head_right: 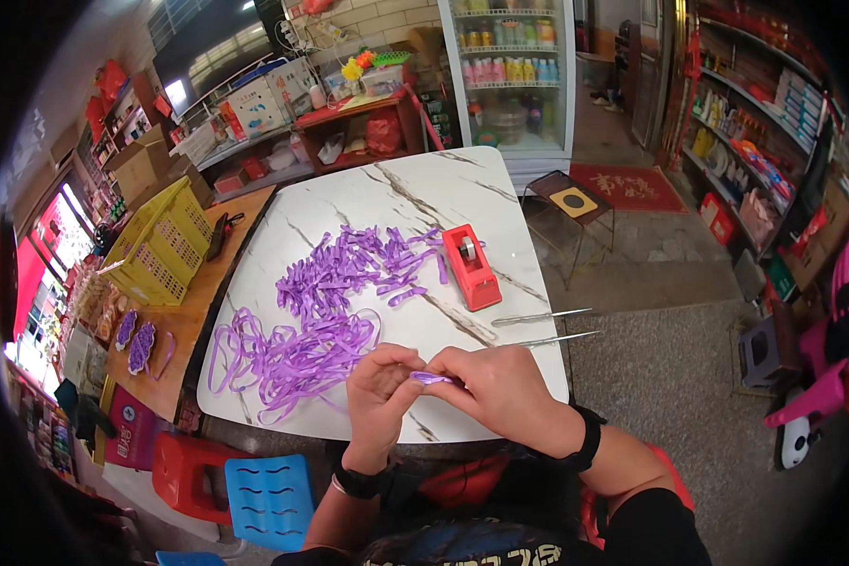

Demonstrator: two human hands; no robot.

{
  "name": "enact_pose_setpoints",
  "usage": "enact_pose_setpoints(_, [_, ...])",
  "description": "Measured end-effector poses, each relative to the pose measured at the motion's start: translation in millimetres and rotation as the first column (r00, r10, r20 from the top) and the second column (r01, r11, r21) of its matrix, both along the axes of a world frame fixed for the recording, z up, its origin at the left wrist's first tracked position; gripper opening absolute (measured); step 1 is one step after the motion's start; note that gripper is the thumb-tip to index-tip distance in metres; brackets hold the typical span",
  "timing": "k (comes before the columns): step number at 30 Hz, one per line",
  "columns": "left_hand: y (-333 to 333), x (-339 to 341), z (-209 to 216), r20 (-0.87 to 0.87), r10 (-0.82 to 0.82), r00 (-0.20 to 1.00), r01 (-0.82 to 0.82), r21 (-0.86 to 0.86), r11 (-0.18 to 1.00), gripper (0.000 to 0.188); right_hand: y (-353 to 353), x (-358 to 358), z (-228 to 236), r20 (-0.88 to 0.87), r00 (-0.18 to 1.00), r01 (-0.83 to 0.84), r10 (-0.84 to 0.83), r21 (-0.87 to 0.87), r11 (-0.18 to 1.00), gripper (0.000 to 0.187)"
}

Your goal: The person is wrapping purple plastic ribbon around a rectangular metal wire frame.

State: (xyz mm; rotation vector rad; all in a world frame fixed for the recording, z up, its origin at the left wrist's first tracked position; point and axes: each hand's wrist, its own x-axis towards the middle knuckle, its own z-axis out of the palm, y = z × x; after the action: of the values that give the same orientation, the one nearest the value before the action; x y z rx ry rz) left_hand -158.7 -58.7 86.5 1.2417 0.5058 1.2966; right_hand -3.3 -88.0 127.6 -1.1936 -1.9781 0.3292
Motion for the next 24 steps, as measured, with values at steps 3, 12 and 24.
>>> enact_pose_setpoints(3, [2, -3, -6, -0.019, -0.032, 0.999, 0.034, 0.127, 0.991, 0.017, 0, 0, 0, 0.018, 1.0, 0.013, -0.013, 0.046, 0.999, 0.019])
enact_pose_setpoints(12, [1, -11, -8, -0.147, 0.017, 0.989, 0.02, 0.247, 0.969, 0.017, -2, 0, -4, 0.052, 0.999, -0.009, 0.005, 0.08, 0.997, 0.017])
enact_pose_setpoints(24, [-2, -12, -13, -0.081, -0.004, 0.997, 0.021, 0.214, 0.977, 0.02, -4, -4, -2, 0.076, 0.997, 0.005, -0.015, 0.123, 0.992, 0.01])
